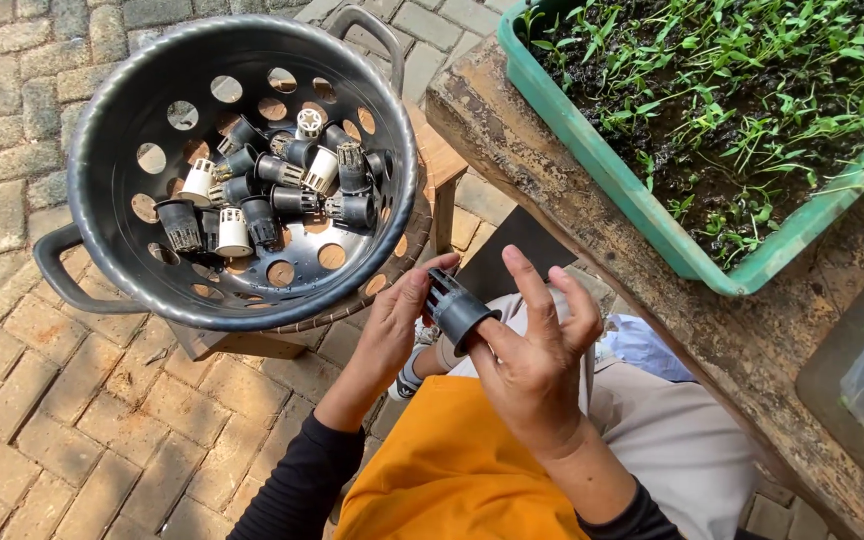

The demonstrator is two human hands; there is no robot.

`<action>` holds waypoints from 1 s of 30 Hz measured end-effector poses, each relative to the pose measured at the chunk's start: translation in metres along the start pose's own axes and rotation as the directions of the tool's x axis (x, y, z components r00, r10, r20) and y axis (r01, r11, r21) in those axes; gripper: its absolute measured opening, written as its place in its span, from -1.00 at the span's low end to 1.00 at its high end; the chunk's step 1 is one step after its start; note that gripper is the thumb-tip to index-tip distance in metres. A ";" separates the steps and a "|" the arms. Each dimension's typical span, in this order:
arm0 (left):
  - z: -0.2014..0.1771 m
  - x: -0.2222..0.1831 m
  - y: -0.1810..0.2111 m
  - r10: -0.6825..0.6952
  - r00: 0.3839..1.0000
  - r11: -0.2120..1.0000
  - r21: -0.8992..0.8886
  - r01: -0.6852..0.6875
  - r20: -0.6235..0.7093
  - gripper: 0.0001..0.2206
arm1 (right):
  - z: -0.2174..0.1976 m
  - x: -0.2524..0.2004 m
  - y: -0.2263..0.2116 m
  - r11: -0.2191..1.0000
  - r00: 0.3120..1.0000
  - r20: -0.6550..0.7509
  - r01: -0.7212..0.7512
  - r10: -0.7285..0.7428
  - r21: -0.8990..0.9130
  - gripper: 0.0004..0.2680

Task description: Transplanting small plant seedlings into net pots using rockwool substrate and placing them in a hydroponic tray.

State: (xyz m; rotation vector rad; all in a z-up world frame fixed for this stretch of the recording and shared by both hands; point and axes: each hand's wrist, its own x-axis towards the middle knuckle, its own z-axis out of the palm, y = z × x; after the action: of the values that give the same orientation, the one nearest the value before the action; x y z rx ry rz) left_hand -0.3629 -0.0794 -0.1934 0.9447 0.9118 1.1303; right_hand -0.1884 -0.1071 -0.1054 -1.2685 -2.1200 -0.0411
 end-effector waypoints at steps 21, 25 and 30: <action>0.016 -0.006 0.001 0.095 0.995 0.995 -0.001 -0.095 -0.026 -0.54 | 0.011 -0.026 0.013 0.937 0.967 0.228 -0.181 0.114 0.299 -0.89; 0.023 -0.011 0.013 -0.092 0.989 0.975 -0.212 0.066 -0.117 -0.52 | 0.000 -0.018 0.009 0.952 0.972 0.206 -0.163 0.110 0.259 -0.68; -0.015 -0.010 -0.042 -0.108 0.994 0.956 -0.274 0.107 0.010 -0.43 | -0.021 -0.025 0.009 0.946 0.956 0.235 -0.231 0.176 0.230 -0.73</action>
State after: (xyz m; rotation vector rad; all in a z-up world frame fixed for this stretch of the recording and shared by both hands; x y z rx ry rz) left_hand -0.3657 -0.0939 -0.2366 0.6578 0.7770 1.1324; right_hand -0.1627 -0.1286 -0.1050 -1.3769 -2.0733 0.4627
